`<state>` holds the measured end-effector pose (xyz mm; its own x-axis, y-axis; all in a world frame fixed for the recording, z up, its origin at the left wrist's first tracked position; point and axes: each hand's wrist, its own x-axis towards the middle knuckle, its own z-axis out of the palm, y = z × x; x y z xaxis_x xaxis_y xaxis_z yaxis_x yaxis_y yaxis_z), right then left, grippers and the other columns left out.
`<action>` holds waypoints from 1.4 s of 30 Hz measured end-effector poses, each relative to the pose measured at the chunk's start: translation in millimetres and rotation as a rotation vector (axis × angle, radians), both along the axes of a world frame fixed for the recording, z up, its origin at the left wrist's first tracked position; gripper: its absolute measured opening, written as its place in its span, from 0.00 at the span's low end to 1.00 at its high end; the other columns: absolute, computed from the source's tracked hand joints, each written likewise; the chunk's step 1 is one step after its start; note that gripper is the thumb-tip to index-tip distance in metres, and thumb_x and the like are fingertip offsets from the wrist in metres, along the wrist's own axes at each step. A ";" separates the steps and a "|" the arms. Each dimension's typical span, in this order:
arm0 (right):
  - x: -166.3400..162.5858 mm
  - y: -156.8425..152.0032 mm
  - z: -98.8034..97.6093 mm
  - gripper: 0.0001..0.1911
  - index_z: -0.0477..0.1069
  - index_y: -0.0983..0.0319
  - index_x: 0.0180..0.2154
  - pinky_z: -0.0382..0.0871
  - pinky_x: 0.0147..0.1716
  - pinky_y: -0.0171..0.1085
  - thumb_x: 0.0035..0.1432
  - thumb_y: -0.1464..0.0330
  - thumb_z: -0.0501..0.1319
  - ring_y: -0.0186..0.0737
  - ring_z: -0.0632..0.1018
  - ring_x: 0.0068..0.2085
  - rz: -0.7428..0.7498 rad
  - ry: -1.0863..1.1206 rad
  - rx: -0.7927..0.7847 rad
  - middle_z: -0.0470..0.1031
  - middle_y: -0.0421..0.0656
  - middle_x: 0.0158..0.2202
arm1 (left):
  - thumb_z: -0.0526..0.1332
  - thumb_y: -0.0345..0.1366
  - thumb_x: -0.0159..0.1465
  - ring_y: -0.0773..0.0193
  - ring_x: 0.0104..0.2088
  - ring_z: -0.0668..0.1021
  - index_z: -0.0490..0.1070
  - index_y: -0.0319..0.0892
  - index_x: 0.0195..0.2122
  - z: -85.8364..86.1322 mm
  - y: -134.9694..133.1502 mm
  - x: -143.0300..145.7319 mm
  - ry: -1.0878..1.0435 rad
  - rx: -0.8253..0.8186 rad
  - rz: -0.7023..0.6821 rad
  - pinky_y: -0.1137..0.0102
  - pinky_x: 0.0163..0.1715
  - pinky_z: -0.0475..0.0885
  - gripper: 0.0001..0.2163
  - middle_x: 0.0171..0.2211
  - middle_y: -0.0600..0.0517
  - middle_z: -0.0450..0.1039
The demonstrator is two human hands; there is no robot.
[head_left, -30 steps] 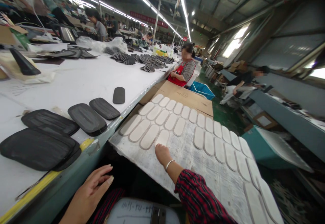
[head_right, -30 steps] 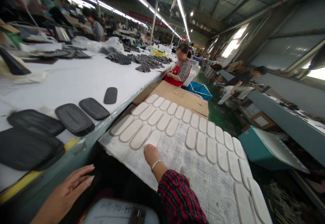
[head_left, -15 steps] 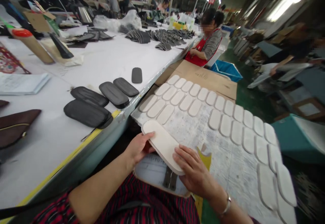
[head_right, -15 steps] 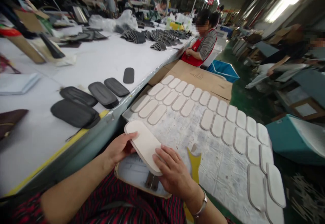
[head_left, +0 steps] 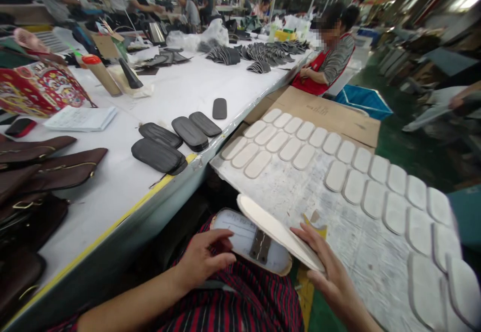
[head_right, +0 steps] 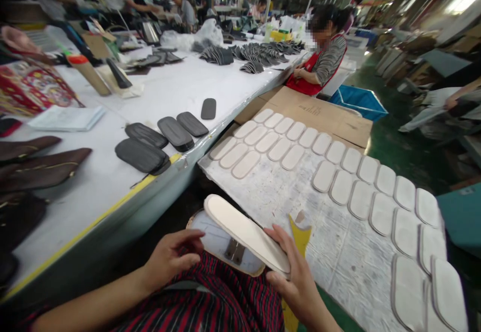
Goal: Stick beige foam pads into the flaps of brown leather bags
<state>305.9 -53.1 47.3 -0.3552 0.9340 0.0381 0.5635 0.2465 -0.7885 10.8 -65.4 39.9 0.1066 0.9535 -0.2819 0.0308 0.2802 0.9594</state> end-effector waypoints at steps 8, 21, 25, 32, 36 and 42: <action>-24.7 -2.8 -21.2 0.34 0.51 0.60 0.56 0.61 0.52 0.51 0.52 0.56 0.59 0.51 0.65 0.54 0.106 -0.223 0.036 0.62 0.51 0.54 | 0.43 0.51 0.63 0.58 0.53 0.68 0.63 0.39 0.53 -40.7 14.6 -19.4 0.070 -0.125 0.248 0.64 0.53 0.62 0.26 0.53 0.46 0.66; -41.4 0.0 -31.8 0.36 0.50 0.65 0.57 0.60 0.53 0.52 0.52 0.56 0.59 0.52 0.61 0.56 0.138 -0.388 0.259 0.60 0.53 0.55 | 0.60 0.40 0.54 0.57 0.51 0.70 0.63 0.38 0.52 -46.4 15.2 -7.7 0.032 -0.111 0.241 0.64 0.54 0.61 0.24 0.51 0.48 0.69; -45.3 1.3 -27.8 0.36 0.50 0.65 0.57 0.61 0.53 0.52 0.52 0.55 0.59 0.53 0.62 0.55 0.143 -0.413 0.253 0.60 0.53 0.54 | 0.60 0.37 0.54 0.56 0.50 0.70 0.64 0.38 0.52 -45.1 17.4 -5.8 0.061 -0.130 0.249 0.62 0.54 0.61 0.24 0.50 0.47 0.69; -48.9 2.8 -22.4 0.37 0.50 0.67 0.57 0.61 0.52 0.52 0.50 0.58 0.60 0.53 0.62 0.54 0.137 -0.442 0.233 0.61 0.54 0.53 | 0.57 0.37 0.58 0.54 0.56 0.65 0.56 0.37 0.57 -44.4 12.6 -16.3 0.514 0.160 0.116 0.57 0.56 0.58 0.26 0.56 0.42 0.61; -53.3 2.5 -18.4 0.38 0.51 0.67 0.57 0.61 0.52 0.53 0.48 0.59 0.62 0.55 0.62 0.54 0.133 -0.410 0.209 0.62 0.55 0.53 | 0.57 0.35 0.61 0.56 0.58 0.60 0.54 0.45 0.58 -34.5 7.2 -10.3 0.814 0.870 -0.289 0.57 0.56 0.55 0.24 0.56 0.45 0.62; -50.3 1.4 -5.9 0.41 0.50 0.62 0.59 0.57 0.54 0.54 0.46 0.58 0.63 0.54 0.60 0.57 0.047 -0.102 -0.017 0.57 0.52 0.57 | 0.59 0.48 0.57 0.55 0.48 0.68 0.48 0.41 0.61 -17.4 7.5 32.0 1.010 0.780 -0.853 0.59 0.47 0.62 0.34 0.50 0.44 0.66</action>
<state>255.6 -51.6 41.4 -0.3997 0.9165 -0.0160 0.6295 0.2617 -0.7316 42.8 -57.8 22.5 0.7587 0.6499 -0.0454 0.6245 -0.7057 0.3347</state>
